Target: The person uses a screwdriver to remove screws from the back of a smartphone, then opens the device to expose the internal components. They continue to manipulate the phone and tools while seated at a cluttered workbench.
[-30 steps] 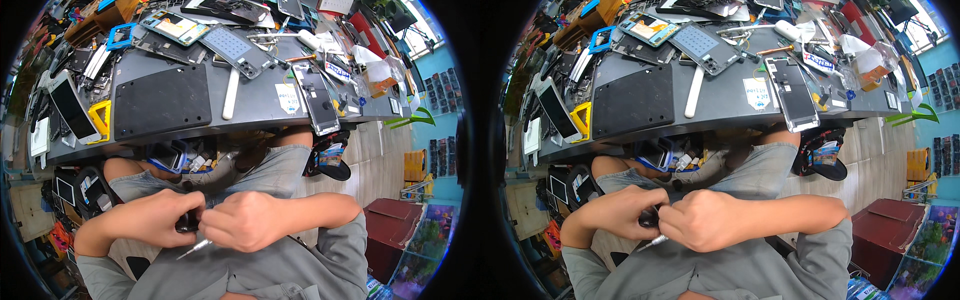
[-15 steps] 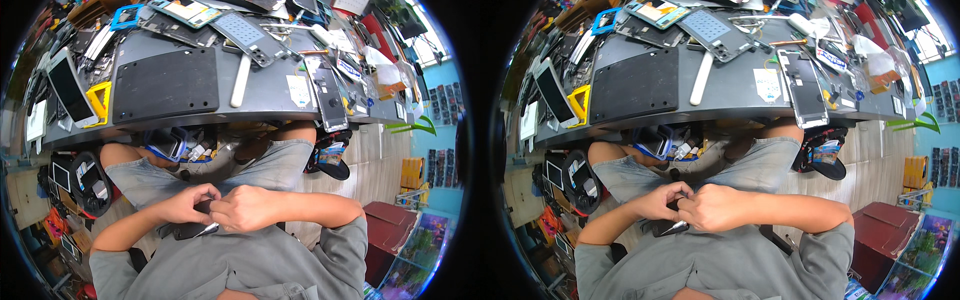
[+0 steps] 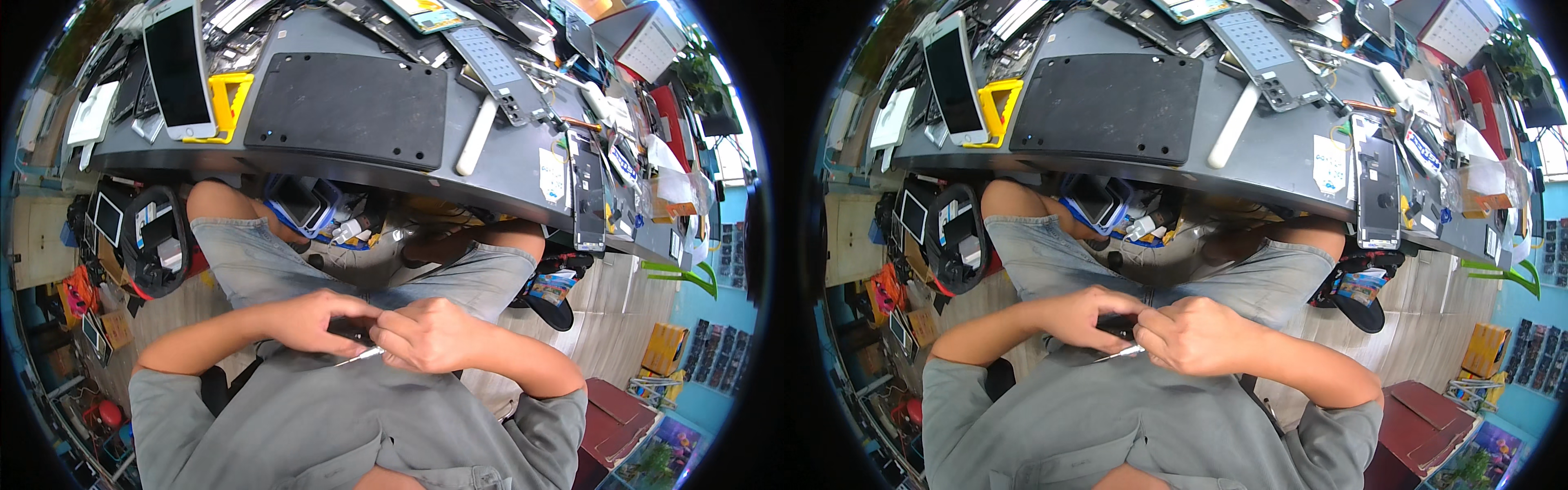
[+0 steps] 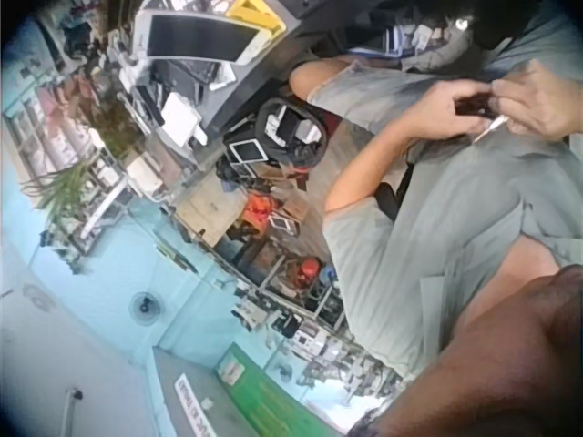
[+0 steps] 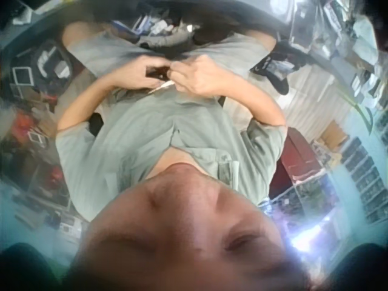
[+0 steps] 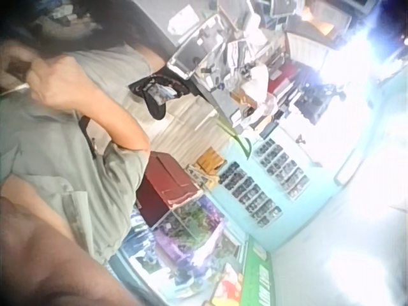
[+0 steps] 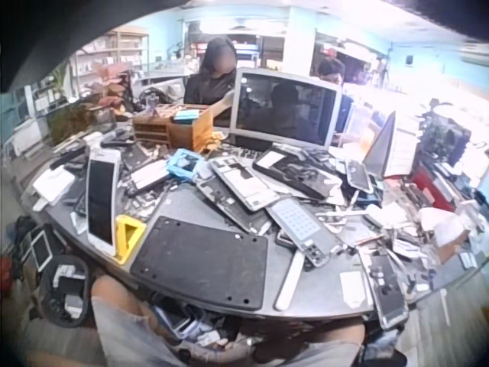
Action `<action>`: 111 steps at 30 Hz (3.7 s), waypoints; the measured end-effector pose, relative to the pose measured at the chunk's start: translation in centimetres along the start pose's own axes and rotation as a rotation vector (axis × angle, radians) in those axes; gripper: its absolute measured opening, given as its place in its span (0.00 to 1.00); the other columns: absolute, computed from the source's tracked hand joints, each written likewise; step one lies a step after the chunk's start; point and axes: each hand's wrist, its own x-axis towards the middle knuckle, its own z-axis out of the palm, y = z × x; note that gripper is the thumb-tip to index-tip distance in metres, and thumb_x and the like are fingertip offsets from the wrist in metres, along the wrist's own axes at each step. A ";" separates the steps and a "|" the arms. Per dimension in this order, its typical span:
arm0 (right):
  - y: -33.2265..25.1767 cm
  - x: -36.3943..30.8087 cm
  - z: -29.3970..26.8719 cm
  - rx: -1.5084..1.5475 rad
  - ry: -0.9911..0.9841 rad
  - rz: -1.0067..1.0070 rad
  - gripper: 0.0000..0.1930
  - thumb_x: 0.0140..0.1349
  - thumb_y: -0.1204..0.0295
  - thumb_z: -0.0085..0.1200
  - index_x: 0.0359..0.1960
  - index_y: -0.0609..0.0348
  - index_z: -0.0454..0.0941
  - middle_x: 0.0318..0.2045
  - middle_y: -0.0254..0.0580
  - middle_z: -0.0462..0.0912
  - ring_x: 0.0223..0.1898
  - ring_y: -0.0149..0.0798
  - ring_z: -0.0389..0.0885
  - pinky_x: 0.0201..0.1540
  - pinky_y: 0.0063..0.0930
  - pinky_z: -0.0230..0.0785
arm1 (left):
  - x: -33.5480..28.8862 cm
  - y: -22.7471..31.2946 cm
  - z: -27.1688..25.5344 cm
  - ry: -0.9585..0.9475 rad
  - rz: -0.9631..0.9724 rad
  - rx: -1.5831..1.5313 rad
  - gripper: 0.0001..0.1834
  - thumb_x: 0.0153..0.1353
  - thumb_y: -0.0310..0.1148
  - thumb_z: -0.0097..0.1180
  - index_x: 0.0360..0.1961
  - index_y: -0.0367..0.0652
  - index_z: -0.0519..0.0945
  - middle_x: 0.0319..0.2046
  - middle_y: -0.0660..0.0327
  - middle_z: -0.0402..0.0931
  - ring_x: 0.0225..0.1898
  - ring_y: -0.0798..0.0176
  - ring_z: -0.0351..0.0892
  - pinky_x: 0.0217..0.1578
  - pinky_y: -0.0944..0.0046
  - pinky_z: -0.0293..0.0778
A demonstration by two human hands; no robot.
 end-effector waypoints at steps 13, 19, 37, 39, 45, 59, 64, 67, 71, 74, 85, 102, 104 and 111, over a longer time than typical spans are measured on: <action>0.4 1.1 -0.6 -0.150 0.006 -0.033 0.13 0.58 0.71 0.67 0.42 0.66 0.85 0.31 0.35 0.74 0.25 0.32 0.78 0.25 0.30 0.71 | 1.0 -1.3 -1.3 -0.038 -0.168 -0.251 0.23 0.81 0.36 0.67 0.68 0.37 0.74 0.57 0.63 0.80 0.61 0.67 0.77 0.66 0.60 0.74; 0.3 1.3 -0.9 -0.096 -0.016 -0.030 0.13 0.57 0.70 0.68 0.42 0.64 0.85 0.31 0.35 0.73 0.25 0.32 0.78 0.25 0.30 0.72 | -0.1 -1.5 -0.4 -0.150 0.003 -0.302 0.46 0.65 0.39 0.82 0.72 0.39 0.62 0.64 0.55 0.68 0.68 0.61 0.69 0.70 0.57 0.68; 0.5 1.2 -2.2 -0.105 -0.035 -0.043 0.13 0.56 0.70 0.64 0.40 0.64 0.84 0.30 0.35 0.71 0.24 0.31 0.77 0.23 0.29 0.69 | 0.1 1.0 -2.8 -0.066 -0.170 -0.247 0.18 0.86 0.41 0.62 0.63 0.38 0.82 0.44 0.67 0.85 0.46 0.76 0.77 0.51 0.67 0.76; 0.5 1.1 -2.0 -0.103 -0.047 -0.040 0.13 0.56 0.70 0.64 0.40 0.64 0.84 0.30 0.35 0.71 0.24 0.31 0.77 0.23 0.29 0.70 | 0.3 0.4 -1.5 0.026 -0.179 -0.330 0.18 0.86 0.41 0.61 0.65 0.38 0.80 0.45 0.67 0.88 0.47 0.76 0.79 0.52 0.66 0.77; 0.7 1.3 -1.9 -0.026 -0.005 -0.030 0.13 0.56 0.70 0.65 0.41 0.65 0.84 0.30 0.35 0.72 0.24 0.31 0.78 0.22 0.30 0.69 | -0.1 1.0 -0.4 -0.008 -0.060 -0.038 0.64 0.44 0.46 0.96 0.75 0.41 0.64 0.62 0.52 0.77 0.66 0.56 0.78 0.67 0.54 0.73; 0.8 1.6 -2.9 -0.058 -0.008 -0.037 0.16 0.54 0.72 0.68 0.42 0.68 0.84 0.30 0.35 0.73 0.23 0.31 0.77 0.21 0.29 0.69 | -0.3 1.2 -2.6 0.026 -0.127 -0.293 0.14 0.84 0.38 0.65 0.58 0.37 0.85 0.46 0.67 0.87 0.47 0.75 0.80 0.52 0.65 0.79; 0.8 1.7 -2.8 -0.059 -0.027 -0.030 0.17 0.54 0.71 0.69 0.43 0.68 0.84 0.30 0.35 0.73 0.23 0.31 0.78 0.22 0.29 0.70 | 0.2 0.2 -1.6 0.029 -0.021 -0.134 0.30 0.79 0.46 0.71 0.69 0.38 0.76 0.52 0.59 0.87 0.53 0.64 0.84 0.58 0.60 0.79; 0.9 1.6 -3.1 -0.046 -0.033 -0.025 0.17 0.54 0.71 0.69 0.43 0.68 0.84 0.29 0.35 0.73 0.23 0.31 0.78 0.21 0.29 0.69 | -0.3 1.7 -1.3 -0.054 -0.013 -0.125 0.51 0.58 0.50 0.88 0.74 0.38 0.71 0.57 0.53 0.84 0.59 0.58 0.83 0.59 0.55 0.79; 0.8 1.5 -3.0 -0.061 -0.022 -0.034 0.17 0.53 0.71 0.69 0.43 0.68 0.84 0.29 0.35 0.72 0.22 0.31 0.78 0.21 0.29 0.69 | -0.5 1.0 -1.6 -0.054 0.081 -0.022 0.43 0.63 0.34 0.82 0.75 0.35 0.74 0.60 0.55 0.81 0.62 0.61 0.82 0.60 0.55 0.79; 0.9 1.6 -3.0 -0.049 -0.027 -0.035 0.18 0.51 0.72 0.69 0.42 0.68 0.84 0.29 0.35 0.72 0.22 0.31 0.78 0.20 0.30 0.68 | -0.4 0.3 -2.6 -0.138 0.023 -0.066 0.33 0.69 0.29 0.74 0.73 0.35 0.80 0.55 0.55 0.84 0.57 0.62 0.84 0.54 0.57 0.81; 0.8 1.8 -3.2 -0.010 -0.023 -0.013 0.19 0.49 0.69 0.70 0.42 0.65 0.84 0.29 0.35 0.72 0.22 0.32 0.79 0.22 0.31 0.70 | -0.5 1.1 -2.5 -0.066 -0.101 -0.412 0.19 0.82 0.40 0.67 0.60 0.35 0.82 0.44 0.69 0.84 0.46 0.78 0.77 0.47 0.68 0.77; 1.0 1.7 -3.9 -0.010 -0.053 -0.007 0.21 0.48 0.67 0.72 0.43 0.65 0.85 0.30 0.35 0.73 0.23 0.32 0.78 0.21 0.30 0.68 | -0.3 1.3 -2.2 -0.043 -0.162 -0.369 0.18 0.83 0.39 0.67 0.61 0.35 0.82 0.48 0.66 0.86 0.50 0.77 0.79 0.53 0.67 0.79; 0.9 1.3 -3.4 -0.027 -0.036 -0.012 0.20 0.48 0.68 0.71 0.43 0.65 0.85 0.30 0.35 0.73 0.23 0.31 0.78 0.21 0.30 0.68 | -0.3 0.9 -2.0 -0.034 -0.152 -0.373 0.18 0.83 0.39 0.66 0.61 0.35 0.82 0.49 0.66 0.86 0.51 0.77 0.79 0.54 0.67 0.79; 0.4 2.0 -3.9 -0.144 -0.060 -0.050 0.14 0.53 0.70 0.67 0.40 0.66 0.85 0.28 0.34 0.70 0.23 0.30 0.75 0.21 0.29 0.67 | -0.4 1.6 -1.9 0.006 -0.175 -0.373 0.17 0.82 0.36 0.68 0.62 0.36 0.81 0.50 0.66 0.86 0.53 0.74 0.81 0.58 0.65 0.79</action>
